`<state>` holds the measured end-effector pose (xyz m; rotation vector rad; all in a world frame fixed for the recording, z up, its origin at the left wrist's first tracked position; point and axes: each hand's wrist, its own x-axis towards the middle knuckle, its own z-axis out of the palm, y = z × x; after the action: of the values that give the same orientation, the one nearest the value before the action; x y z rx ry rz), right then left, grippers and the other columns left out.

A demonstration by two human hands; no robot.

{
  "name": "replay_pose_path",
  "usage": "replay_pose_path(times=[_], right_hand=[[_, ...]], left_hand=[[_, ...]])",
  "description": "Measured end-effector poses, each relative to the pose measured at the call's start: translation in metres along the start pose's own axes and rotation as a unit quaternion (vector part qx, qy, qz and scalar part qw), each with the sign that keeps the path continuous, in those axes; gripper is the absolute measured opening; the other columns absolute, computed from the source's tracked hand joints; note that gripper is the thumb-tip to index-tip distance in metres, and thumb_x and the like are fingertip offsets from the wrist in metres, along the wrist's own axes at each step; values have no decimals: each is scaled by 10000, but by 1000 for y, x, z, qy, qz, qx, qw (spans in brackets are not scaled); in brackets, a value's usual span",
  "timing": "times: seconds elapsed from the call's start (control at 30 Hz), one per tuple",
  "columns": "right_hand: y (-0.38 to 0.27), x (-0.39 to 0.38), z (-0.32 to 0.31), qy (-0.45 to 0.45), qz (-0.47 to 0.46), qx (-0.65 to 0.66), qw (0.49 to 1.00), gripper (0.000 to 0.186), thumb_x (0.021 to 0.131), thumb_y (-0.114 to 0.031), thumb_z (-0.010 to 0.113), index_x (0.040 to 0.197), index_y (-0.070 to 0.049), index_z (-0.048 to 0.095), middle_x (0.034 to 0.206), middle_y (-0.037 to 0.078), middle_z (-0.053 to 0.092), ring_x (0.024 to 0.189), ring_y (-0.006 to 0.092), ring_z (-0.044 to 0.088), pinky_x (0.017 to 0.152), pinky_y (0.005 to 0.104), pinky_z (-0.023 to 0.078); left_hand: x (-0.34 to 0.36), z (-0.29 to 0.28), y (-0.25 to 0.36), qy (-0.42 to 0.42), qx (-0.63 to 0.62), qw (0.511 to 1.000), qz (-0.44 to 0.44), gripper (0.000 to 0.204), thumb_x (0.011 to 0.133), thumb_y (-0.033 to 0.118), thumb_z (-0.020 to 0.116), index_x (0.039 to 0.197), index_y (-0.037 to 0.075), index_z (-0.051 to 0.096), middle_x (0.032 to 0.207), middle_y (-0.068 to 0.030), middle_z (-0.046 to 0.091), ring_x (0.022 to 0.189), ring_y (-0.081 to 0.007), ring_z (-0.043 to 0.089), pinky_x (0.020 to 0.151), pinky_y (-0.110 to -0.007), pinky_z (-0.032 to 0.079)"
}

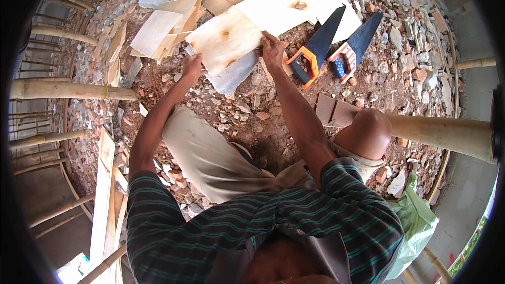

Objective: The person sits on the ground and uses a hand saw to cut a rectangular piece of light-colored wood. They hold the wood steady with one hand while sawing with the other, then separate the cut piece and set it aside.

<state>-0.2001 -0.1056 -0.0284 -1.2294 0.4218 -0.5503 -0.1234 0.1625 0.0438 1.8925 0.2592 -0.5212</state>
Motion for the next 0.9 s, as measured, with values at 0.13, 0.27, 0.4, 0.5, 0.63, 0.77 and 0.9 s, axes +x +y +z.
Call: replay_pose_path(times=[0.13, 0.27, 0.4, 0.5, 0.63, 0.77, 0.9], right_hand=[[-13, -2, 1, -10, 19, 30, 999, 443, 947, -129, 595, 1319, 103, 531, 764, 125, 673, 518, 136, 603, 468, 260, 524], [-21, -2, 6, 30, 66, 18, 997, 436, 887, -86, 605, 1263, 128, 552, 756, 144, 668, 482, 160, 598, 439, 274, 518], [-27, -1, 10, 45, 95, 6, 994, 457, 840, -86, 547, 1261, 87, 576, 747, 143, 671, 586, 177, 627, 558, 296, 507], [-27, -2, 10, 43, 34, -19, 998, 475, 839, -82, 554, 1288, 73, 556, 774, 149, 680, 635, 175, 637, 577, 307, 518], [-25, -1, 11, 33, -22, -68, 997, 484, 848, -87, 568, 1299, 85, 534, 781, 150, 678, 674, 168, 641, 589, 308, 522], [-26, -2, 12, 24, -15, -52, 998, 575, 861, -109, 581, 1383, 85, 437, 765, 154, 672, 675, 183, 642, 595, 310, 521], [-41, -10, 4, -14, 17, -105, 994, 691, 891, -168, 615, 1468, 68, 317, 769, 161, 671, 681, 205, 634, 620, 332, 517]], left_hand=[[-2, -1, 4, -9, -28, 1000, -12, 306, 993, 227, 554, 1182, -3, 621, 956, -75, 619, 788, -206, 639, 714, -439, 617], [9, -1, -1, 13, -3, 1000, -24, 252, 980, 204, 553, 1102, -2, 631, 928, -69, 661, 785, -168, 667, 612, -350, 572], [16, 1, -7, 162, 347, 913, 143, 383, 886, 194, 660, 1182, -35, 580, 1066, -158, 680, 910, -333, 681, 778, -510, 555], [4, 13, -7, 266, 487, 800, 228, 724, 815, 71, 643, 1465, 5, 332, 1416, -258, 454, 1296, -372, 471, 1076, -449, 389], [-13, 31, 17, 38, 548, 776, 310, 850, 782, -24, 558, 1555, 122, 234, 1493, -280, 353, 1398, -430, 333, 1149, -419, 313], [-7, 61, 55, 32, 453, 867, 206, 606, 863, 120, 560, 1420, -22, 365, 1341, -321, 441, 1248, -458, 465, 1073, -464, 398], [4, 118, 63, 179, 409, 891, 82, 739, 949, 509, 481, 1477, 36, 271, 1302, -318, 403, 1247, -470, 407, 1026, -617, 322]])
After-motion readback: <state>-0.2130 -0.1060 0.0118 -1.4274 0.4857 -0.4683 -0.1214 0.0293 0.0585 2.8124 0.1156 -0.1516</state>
